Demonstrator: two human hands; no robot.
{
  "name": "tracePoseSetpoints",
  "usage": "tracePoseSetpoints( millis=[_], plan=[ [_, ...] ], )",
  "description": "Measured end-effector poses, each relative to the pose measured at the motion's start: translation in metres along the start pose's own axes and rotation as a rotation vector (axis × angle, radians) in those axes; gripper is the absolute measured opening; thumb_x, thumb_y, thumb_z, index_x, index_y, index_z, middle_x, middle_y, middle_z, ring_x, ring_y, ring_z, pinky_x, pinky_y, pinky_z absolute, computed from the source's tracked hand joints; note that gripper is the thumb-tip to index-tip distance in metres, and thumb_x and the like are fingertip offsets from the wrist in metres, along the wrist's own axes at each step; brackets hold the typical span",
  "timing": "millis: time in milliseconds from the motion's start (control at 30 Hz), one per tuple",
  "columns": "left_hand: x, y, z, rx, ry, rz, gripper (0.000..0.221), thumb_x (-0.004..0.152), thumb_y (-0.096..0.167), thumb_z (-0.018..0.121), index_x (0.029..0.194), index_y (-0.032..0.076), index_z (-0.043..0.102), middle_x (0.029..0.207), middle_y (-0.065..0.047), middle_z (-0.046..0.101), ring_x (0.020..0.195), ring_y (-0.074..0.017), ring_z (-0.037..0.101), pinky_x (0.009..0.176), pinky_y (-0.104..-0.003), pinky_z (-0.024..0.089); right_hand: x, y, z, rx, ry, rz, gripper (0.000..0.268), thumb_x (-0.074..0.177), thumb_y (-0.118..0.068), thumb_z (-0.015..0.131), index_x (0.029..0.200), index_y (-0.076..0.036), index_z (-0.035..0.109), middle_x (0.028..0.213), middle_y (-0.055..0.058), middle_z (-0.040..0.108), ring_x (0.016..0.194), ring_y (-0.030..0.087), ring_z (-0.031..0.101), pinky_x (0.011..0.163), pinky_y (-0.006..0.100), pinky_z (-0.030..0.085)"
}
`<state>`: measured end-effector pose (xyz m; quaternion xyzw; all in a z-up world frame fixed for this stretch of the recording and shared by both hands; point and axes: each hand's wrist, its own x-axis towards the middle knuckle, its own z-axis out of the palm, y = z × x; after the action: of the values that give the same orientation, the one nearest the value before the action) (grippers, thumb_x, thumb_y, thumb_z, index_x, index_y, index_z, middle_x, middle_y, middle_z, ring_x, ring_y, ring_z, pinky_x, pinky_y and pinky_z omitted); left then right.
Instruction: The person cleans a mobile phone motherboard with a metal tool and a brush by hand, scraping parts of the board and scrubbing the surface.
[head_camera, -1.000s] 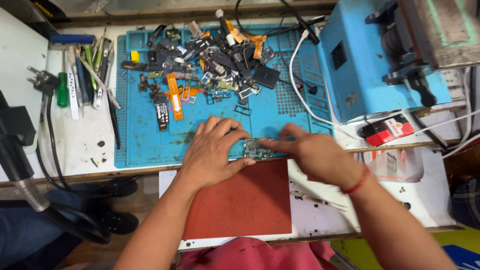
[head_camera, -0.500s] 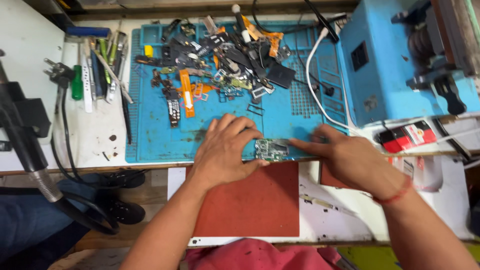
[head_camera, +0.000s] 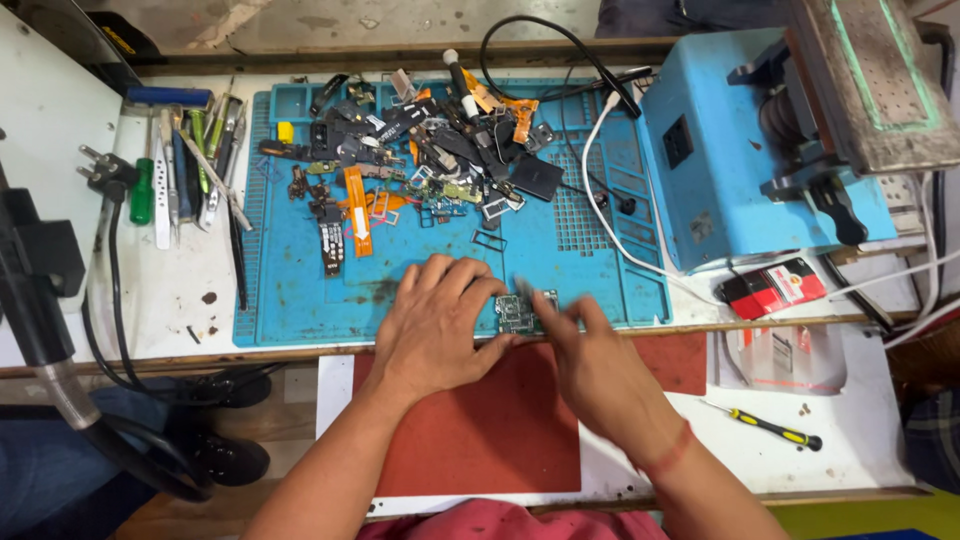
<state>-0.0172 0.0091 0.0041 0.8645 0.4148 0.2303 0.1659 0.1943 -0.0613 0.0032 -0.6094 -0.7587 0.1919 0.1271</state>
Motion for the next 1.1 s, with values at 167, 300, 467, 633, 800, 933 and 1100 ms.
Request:
tracePoseSetpoints(
  millis=[167, 300, 467, 633, 800, 933, 1100],
  plan=[
    [-0.003, 0.006, 0.000, 0.032, 0.064, -0.021, 0.052, 0.069, 0.044, 0.082, 0.107, 0.012, 0.069, 0.116, -0.004, 0.061, 0.110, -0.0291, 0.053, 0.090, -0.049, 0.040, -0.024, -0.011, 0.010, 0.043, 0.069, -0.040, 0.059, 0.088, -0.005, 0.057, 0.147, -0.006, 0.051, 0.107, 0.018, 0.060, 0.084, 0.041, 0.068, 0.060, 0.049, 0.056],
    [-0.007, 0.012, 0.008, 0.038, 0.073, -0.082, 0.050, 0.074, 0.047, 0.081, 0.108, 0.011, 0.069, 0.113, -0.003, 0.062, 0.109, -0.0278, 0.053, 0.089, -0.048, 0.040, -0.015, -0.005, 0.000, -0.057, 0.075, 0.070, 0.057, 0.090, -0.011, 0.061, 0.146, -0.011, 0.052, 0.105, 0.018, 0.060, 0.076, 0.042, 0.067, 0.059, 0.049, 0.055],
    [-0.013, 0.018, 0.015, 0.101, 0.176, -0.073, 0.052, 0.072, 0.043, 0.080, 0.109, 0.009, 0.069, 0.115, -0.006, 0.063, 0.109, -0.0278, 0.054, 0.089, -0.046, 0.041, -0.020, -0.013, -0.007, -0.135, 0.024, 0.005, 0.058, 0.089, -0.004, 0.056, 0.145, -0.015, 0.053, 0.106, 0.013, 0.061, 0.063, 0.037, 0.067, 0.055, 0.048, 0.055],
    [-0.016, 0.014, 0.021, 0.113, 0.254, -0.020, 0.053, 0.076, 0.047, 0.078, 0.110, 0.007, 0.069, 0.115, -0.007, 0.064, 0.107, -0.0277, 0.057, 0.087, -0.045, 0.042, -0.015, -0.005, 0.000, -0.200, 0.063, -0.043, 0.059, 0.087, -0.001, 0.053, 0.144, -0.016, 0.054, 0.105, 0.014, 0.061, 0.056, 0.034, 0.066, 0.047, 0.047, 0.054],
    [-0.021, 0.011, 0.024, 0.092, 0.208, -0.031, 0.053, 0.081, 0.050, 0.077, 0.110, 0.006, 0.069, 0.114, -0.008, 0.064, 0.106, -0.0275, 0.057, 0.087, -0.045, 0.042, -0.011, 0.002, -0.009, -0.158, 0.082, 0.056, 0.056, 0.088, -0.006, 0.056, 0.144, -0.018, 0.057, 0.104, 0.012, 0.062, 0.060, 0.035, 0.066, 0.052, 0.048, 0.054],
    [-0.014, 0.008, 0.022, 0.117, 0.220, -0.018, 0.055, 0.078, 0.050, 0.077, 0.110, 0.006, 0.069, 0.115, -0.008, 0.064, 0.106, -0.0273, 0.057, 0.086, -0.045, 0.043, -0.022, -0.013, -0.009, -0.206, 0.035, -0.070, 0.054, 0.087, -0.008, 0.061, 0.140, -0.018, 0.060, 0.103, 0.011, 0.063, 0.060, 0.035, 0.066, 0.048, 0.047, 0.055],
    [-0.016, 0.009, 0.022, 0.118, 0.228, -0.022, 0.054, 0.077, 0.050, 0.077, 0.109, 0.007, 0.069, 0.115, -0.007, 0.065, 0.106, -0.0270, 0.057, 0.087, -0.045, 0.043, -0.018, -0.011, -0.013, -0.179, 0.022, 0.042, 0.053, 0.089, -0.006, 0.058, 0.141, -0.016, 0.058, 0.103, 0.011, 0.063, 0.058, 0.034, 0.066, 0.049, 0.047, 0.053]
  ],
)
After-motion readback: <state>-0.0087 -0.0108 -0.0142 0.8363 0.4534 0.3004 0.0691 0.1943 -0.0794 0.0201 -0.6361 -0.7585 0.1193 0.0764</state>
